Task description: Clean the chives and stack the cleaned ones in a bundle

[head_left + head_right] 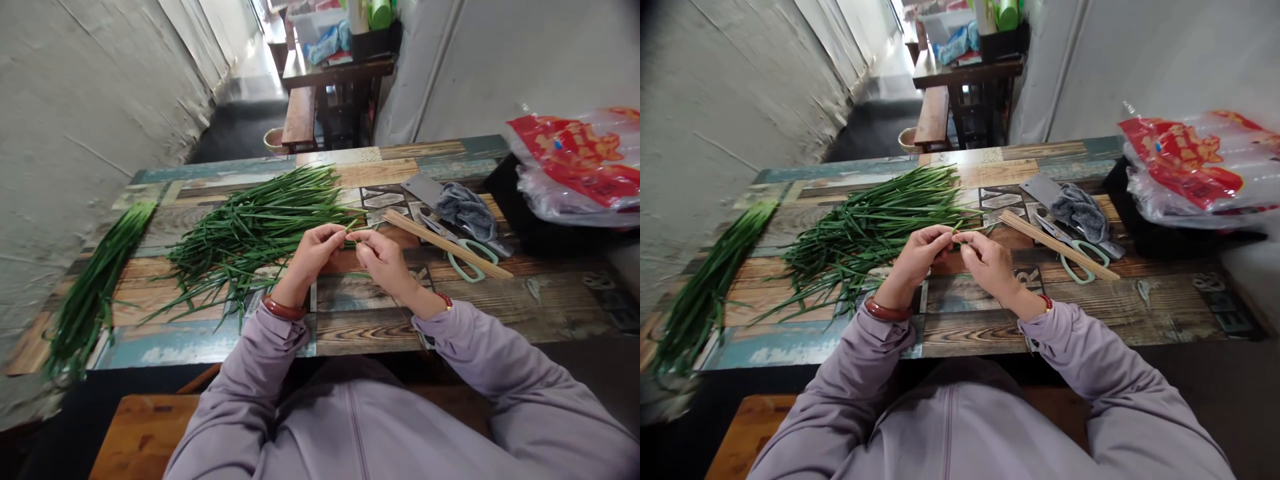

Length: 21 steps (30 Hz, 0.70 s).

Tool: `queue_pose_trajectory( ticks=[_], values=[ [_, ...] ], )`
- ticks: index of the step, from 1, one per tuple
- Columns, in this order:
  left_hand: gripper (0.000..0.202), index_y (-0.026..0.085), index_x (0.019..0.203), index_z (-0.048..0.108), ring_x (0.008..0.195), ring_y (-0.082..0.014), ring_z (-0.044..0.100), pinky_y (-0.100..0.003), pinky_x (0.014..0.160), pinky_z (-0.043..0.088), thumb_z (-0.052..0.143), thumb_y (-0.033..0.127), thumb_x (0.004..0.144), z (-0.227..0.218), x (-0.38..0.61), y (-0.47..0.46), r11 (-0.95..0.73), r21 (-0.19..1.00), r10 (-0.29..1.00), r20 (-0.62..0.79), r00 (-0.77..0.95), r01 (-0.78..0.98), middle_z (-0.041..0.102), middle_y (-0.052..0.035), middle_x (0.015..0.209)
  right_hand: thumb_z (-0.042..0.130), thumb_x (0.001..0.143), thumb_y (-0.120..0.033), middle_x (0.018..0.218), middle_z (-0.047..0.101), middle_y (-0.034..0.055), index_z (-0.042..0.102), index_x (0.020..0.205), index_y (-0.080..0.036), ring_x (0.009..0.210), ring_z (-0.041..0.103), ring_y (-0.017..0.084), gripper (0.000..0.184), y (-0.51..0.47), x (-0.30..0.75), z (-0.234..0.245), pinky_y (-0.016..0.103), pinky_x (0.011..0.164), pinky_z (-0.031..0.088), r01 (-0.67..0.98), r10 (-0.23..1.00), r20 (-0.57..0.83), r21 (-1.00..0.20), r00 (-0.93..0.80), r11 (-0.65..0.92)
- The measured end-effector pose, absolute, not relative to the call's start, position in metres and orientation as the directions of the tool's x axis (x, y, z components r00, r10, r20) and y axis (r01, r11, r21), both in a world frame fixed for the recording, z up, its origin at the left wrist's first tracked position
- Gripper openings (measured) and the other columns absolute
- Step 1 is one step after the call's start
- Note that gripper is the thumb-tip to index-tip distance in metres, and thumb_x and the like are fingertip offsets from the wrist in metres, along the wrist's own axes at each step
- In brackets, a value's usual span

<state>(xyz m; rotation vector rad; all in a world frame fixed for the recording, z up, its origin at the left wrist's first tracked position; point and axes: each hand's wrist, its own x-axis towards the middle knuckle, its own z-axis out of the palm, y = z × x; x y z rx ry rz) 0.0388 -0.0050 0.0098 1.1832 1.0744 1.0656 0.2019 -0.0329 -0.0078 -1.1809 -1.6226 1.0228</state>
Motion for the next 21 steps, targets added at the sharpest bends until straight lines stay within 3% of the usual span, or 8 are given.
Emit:
queue_pose_trajectory(
  ticks=[4,21],
  values=[
    [0.029,0.016,0.083,0.076,0.051,-0.0075,0.045,-0.021,0.047,0.033,0.079,0.042,0.071,0.009,0.033,-0.006,0.056,0.998,0.991,-0.051,0.125,-0.038,0.059,0.0009,0.061,0.051,0.092,-0.036,0.058,0.051,-0.0057,0.067,0.106,-0.02,0.049,0.045,0.01,0.027,-0.033,0.201,-0.009,0.024,0.05,0.034,0.171,0.979,0.133,-0.973,-0.153,0.158],
    [0.021,0.011,0.082,0.075,0.055,-0.0076,0.045,-0.02,0.053,0.034,0.069,0.03,0.076,0.023,0.035,-0.016,-0.003,1.0,0.984,0.0,0.176,0.015,0.059,0.0019,0.058,0.059,0.089,-0.033,0.055,0.056,-0.0046,0.075,0.103,-0.015,0.048,0.048,0.009,0.028,-0.032,0.203,-0.01,0.023,0.051,0.039,0.212,0.977,0.189,-0.955,-0.101,0.206]
  ],
)
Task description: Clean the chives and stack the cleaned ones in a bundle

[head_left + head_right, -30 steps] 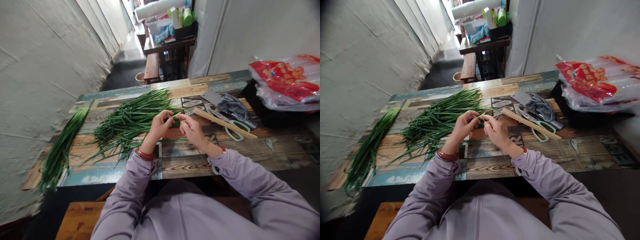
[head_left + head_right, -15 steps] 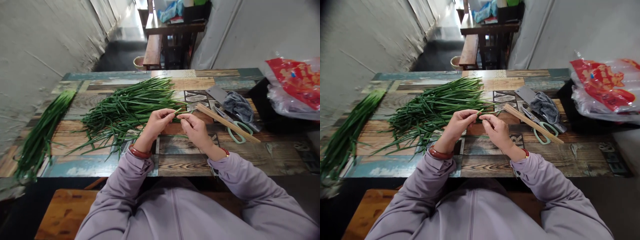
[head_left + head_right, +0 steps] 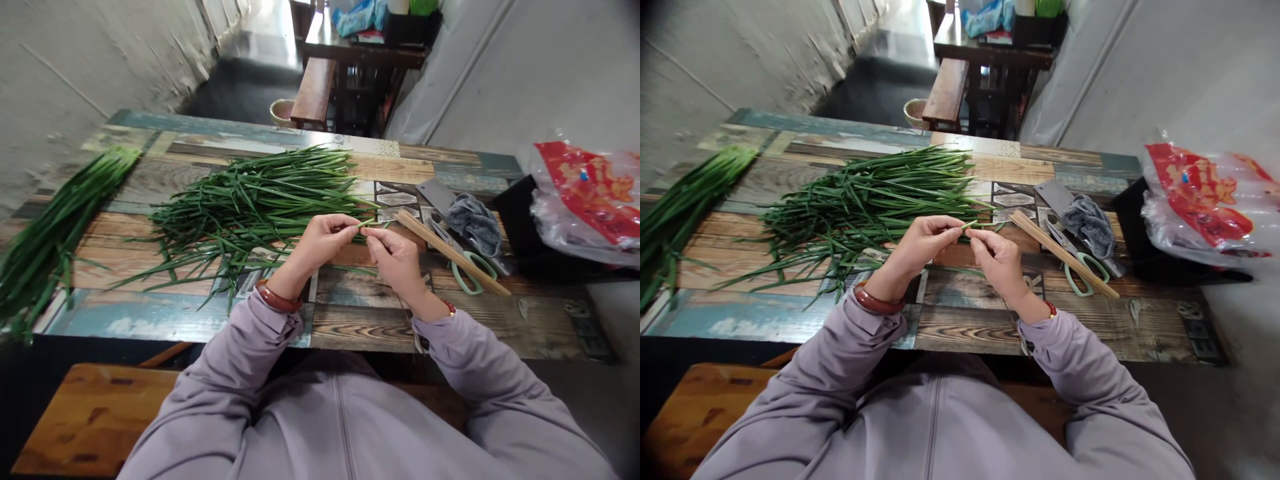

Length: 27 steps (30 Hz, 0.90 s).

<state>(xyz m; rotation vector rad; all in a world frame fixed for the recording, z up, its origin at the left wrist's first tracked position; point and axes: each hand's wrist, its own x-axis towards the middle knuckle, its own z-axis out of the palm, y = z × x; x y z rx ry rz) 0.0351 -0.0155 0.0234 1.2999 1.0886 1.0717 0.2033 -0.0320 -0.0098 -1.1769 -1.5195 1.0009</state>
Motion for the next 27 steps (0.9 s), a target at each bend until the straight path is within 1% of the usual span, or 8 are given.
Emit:
queue_pose_trajectory(
  ticks=[6,10,15,21,27],
  values=[
    [0.022,0.011,0.081,0.075,0.053,-0.0069,0.042,-0.02,0.051,0.031,0.068,0.031,0.076,0.0226,0.0358,-0.0152,0.005,1.0,0.985,-0.008,0.17,0.016,0.055,0.0031,0.056,0.059,0.088,-0.034,0.057,0.058,-0.0037,0.076,0.104,-0.016,0.049,0.048,0.009,0.029,-0.0322,0.2028,-0.0101,0.023,0.05,0.04,0.224,0.975,0.205,-0.95,-0.086,0.219],
    [0.021,0.011,0.08,0.074,0.054,-0.0073,0.043,-0.02,0.052,0.031,0.069,0.031,0.075,0.0218,0.0362,-0.0146,-0.001,1.0,0.985,-0.001,0.174,0.011,0.057,0.0025,0.056,0.06,0.088,-0.034,0.055,0.057,-0.0038,0.077,0.103,-0.016,0.048,0.048,0.009,0.029,-0.0327,0.2029,-0.0091,0.023,0.049,0.04,0.26,0.972,0.222,-0.936,-0.082,0.236],
    [0.022,0.011,0.078,0.073,0.056,-0.0076,0.044,-0.02,0.053,0.033,0.069,0.032,0.074,0.022,0.0364,-0.0149,0.002,1.0,0.984,-0.004,0.177,0.009,0.06,0.0014,0.059,0.06,0.086,-0.034,0.054,0.06,-0.0027,0.079,0.101,-0.017,0.048,0.05,0.01,0.029,-0.0325,0.2023,-0.0065,0.023,0.05,0.043,0.286,0.973,0.218,-0.93,-0.076,0.231],
    [0.022,0.011,0.079,0.074,0.056,-0.007,0.044,-0.02,0.053,0.032,0.069,0.031,0.074,0.0223,0.0354,-0.0149,0.006,1.0,0.983,-0.007,0.186,0.002,0.059,0.0019,0.06,0.061,0.085,-0.033,0.053,0.058,-0.0034,0.08,0.102,-0.016,0.047,0.049,0.009,0.03,-0.033,0.2015,-0.0058,0.023,0.049,0.042,0.271,0.977,0.204,-0.938,-0.069,0.215],
    [0.022,0.012,0.08,0.074,0.054,-0.0073,0.044,-0.021,0.052,0.033,0.072,0.032,0.075,0.0225,0.0353,-0.0154,0.017,1.0,0.984,-0.016,0.18,-0.006,0.057,0.0029,0.057,0.06,0.086,-0.032,0.052,0.058,-0.0037,0.08,0.101,-0.017,0.047,0.049,0.009,0.03,-0.0334,0.2012,-0.0047,0.022,0.048,0.042,0.286,0.974,0.218,-0.931,-0.063,0.227]
  ],
)
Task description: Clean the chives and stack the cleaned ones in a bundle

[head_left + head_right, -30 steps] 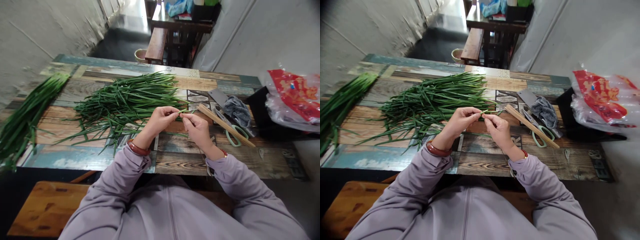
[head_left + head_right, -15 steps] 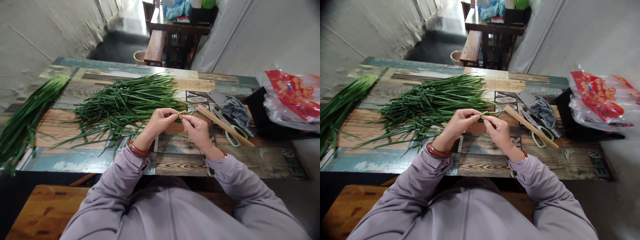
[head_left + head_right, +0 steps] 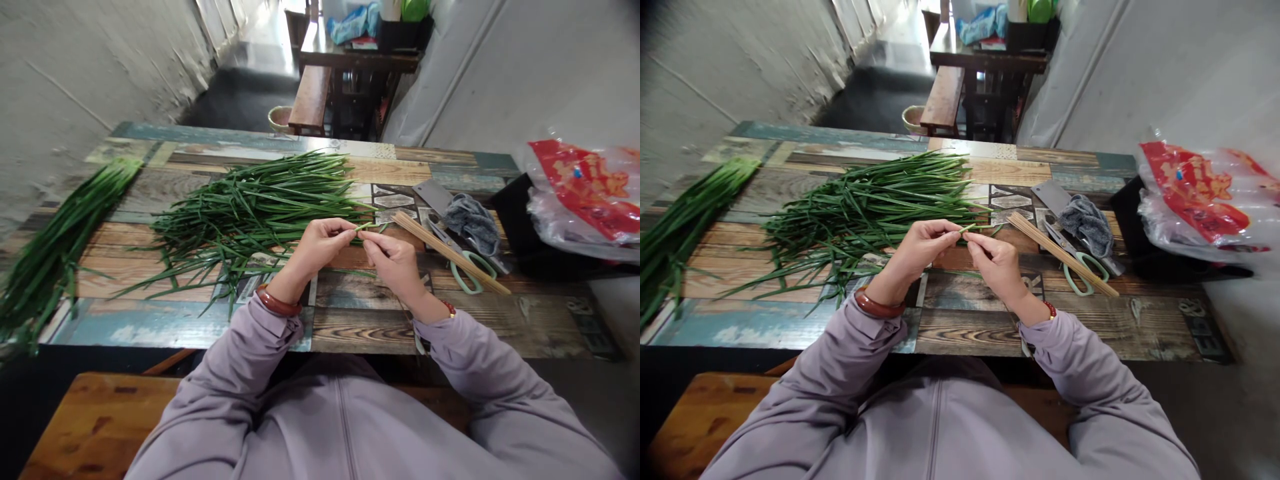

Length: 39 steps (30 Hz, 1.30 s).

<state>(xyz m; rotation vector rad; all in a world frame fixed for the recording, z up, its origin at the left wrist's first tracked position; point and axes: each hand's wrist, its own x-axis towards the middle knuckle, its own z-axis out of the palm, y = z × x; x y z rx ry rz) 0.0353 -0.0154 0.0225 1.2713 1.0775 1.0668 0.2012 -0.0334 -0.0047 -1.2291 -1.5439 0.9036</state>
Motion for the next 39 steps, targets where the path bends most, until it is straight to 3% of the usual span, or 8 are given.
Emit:
queue_pose_trajectory(
  ticks=[12,24,28,33,39],
  values=[
    [0.015,0.012,0.077,0.075,0.065,-0.0108,0.056,-0.022,0.062,0.042,0.068,0.025,0.078,0.015,0.036,-0.012,-0.138,0.982,0.977,0.114,0.18,0.13,0.07,-0.0025,0.073,0.06,0.086,-0.034,0.051,0.057,-0.0039,0.078,0.094,-0.015,0.047,0.049,0.009,0.027,-0.032,0.201,-0.005,0.022,0.05,0.041,0.278,0.975,0.209,-0.935,-0.076,0.222],
    [0.015,0.015,0.076,0.073,0.07,-0.014,0.06,-0.025,0.068,0.041,0.062,0.018,0.086,0.007,0.039,-0.013,-0.377,0.786,0.926,0.32,0.2,0.49,0.069,-0.0038,0.073,0.059,0.088,-0.041,0.052,0.056,-0.004,0.07,0.082,-0.017,0.047,0.047,0.009,0.027,-0.029,0.2,-0.012,0.023,0.05,0.037,0.239,0.986,0.153,-0.957,-0.072,0.166],
    [0.014,0.014,0.078,0.073,0.073,-0.0151,0.062,-0.026,0.07,0.043,0.063,0.019,0.086,0.006,0.038,-0.012,-0.373,0.794,0.927,0.308,0.212,0.48,0.071,-0.0051,0.077,0.06,0.087,-0.043,0.051,0.055,-0.0043,0.066,0.076,-0.018,0.044,0.044,0.008,0.028,-0.027,0.2,-0.013,0.022,0.047,0.035,0.209,0.988,0.13,-0.967,-0.082,0.145],
    [0.021,0.014,0.097,0.075,0.086,-0.0177,0.066,-0.026,0.077,0.048,0.063,0.027,0.087,0.01,0.035,-0.011,-0.297,0.889,0.942,0.215,0.257,0.347,0.076,-0.0076,0.095,0.061,0.087,-0.048,0.054,0.056,-0.0054,0.065,0.085,-0.017,0.04,0.042,0.006,0.031,-0.026,0.201,-0.016,0.021,0.041,0.032,0.127,0.99,0.105,-0.985,-0.092,0.116],
    [0.024,0.013,0.084,0.073,0.067,-0.0126,0.056,-0.022,0.063,0.042,0.054,0.028,0.087,0.011,0.034,-0.011,-0.245,0.911,0.954,0.165,0.251,0.332,0.067,-0.0016,0.069,0.062,0.085,-0.052,0.055,0.057,-0.0053,0.066,0.087,-0.017,0.039,0.043,0.006,0.035,-0.027,0.198,-0.011,0.021,0.04,0.032,0.115,0.993,0.063,-0.991,-0.101,0.074]
  ],
)
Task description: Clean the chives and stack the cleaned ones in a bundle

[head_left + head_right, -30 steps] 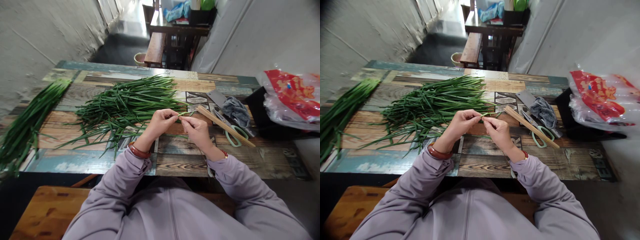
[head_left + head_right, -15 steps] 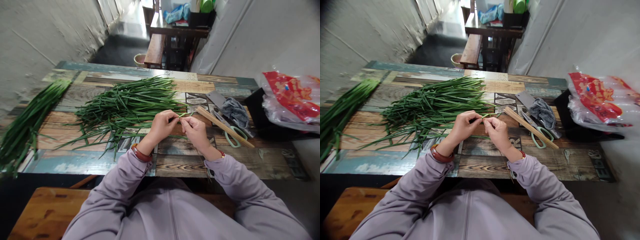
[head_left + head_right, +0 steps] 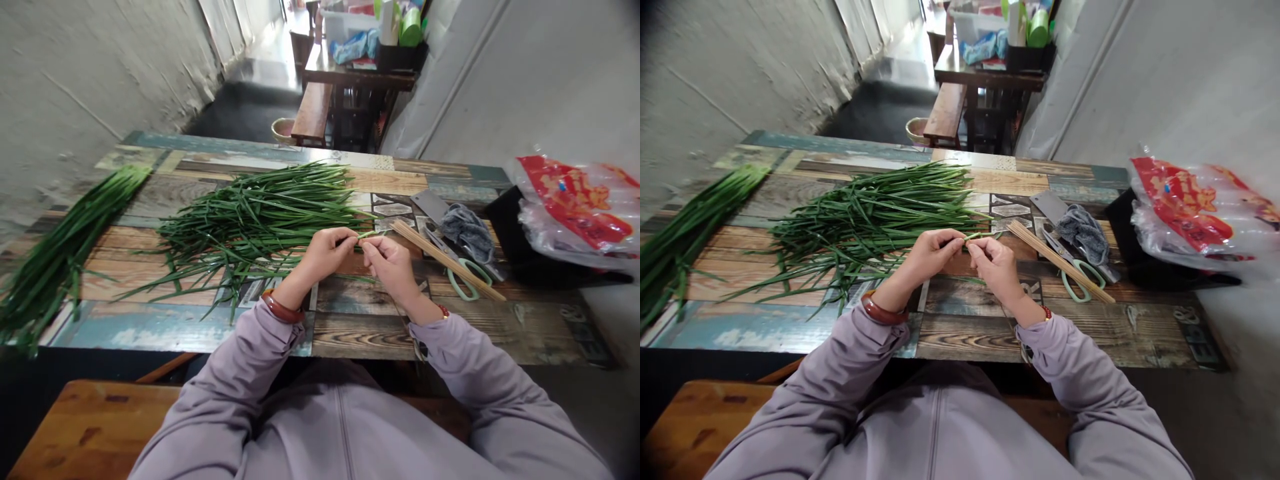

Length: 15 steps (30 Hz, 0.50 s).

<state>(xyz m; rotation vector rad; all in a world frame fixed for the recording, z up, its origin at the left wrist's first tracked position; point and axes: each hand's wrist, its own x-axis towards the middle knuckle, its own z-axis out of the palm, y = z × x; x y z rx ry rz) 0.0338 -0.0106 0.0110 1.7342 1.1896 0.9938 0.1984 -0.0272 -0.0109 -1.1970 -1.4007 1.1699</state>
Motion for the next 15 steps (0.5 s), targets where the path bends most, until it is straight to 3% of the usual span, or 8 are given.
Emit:
queue_pose_trajectory(
  ticks=[7,15],
  values=[
    [0.024,0.014,0.073,0.067,0.061,-0.0101,0.046,-0.022,0.059,0.036,0.056,0.032,0.083,0.0179,0.0335,-0.0119,-0.213,0.916,0.971,0.16,0.179,0.339,0.058,0.001,0.063,0.057,0.089,-0.052,0.047,0.048,-0.0076,0.066,0.085,-0.018,0.042,0.042,0.008,0.036,-0.0282,0.2003,-0.013,0.021,0.046,0.034,0.17,0.985,0.07,-0.981,-0.155,0.097],
    [0.023,0.014,0.07,0.067,0.067,-0.0121,0.053,-0.023,0.065,0.039,0.058,0.03,0.083,0.0134,0.036,-0.011,-0.258,0.9,0.956,0.185,0.229,0.351,0.065,-0.0012,0.069,0.057,0.09,-0.045,0.047,0.05,-0.0069,0.064,0.08,-0.019,0.043,0.044,0.009,0.029,-0.0293,0.2007,-0.0164,0.023,0.049,0.034,0.269,0.987,0.122,-0.952,-0.101,0.145]
  ],
)
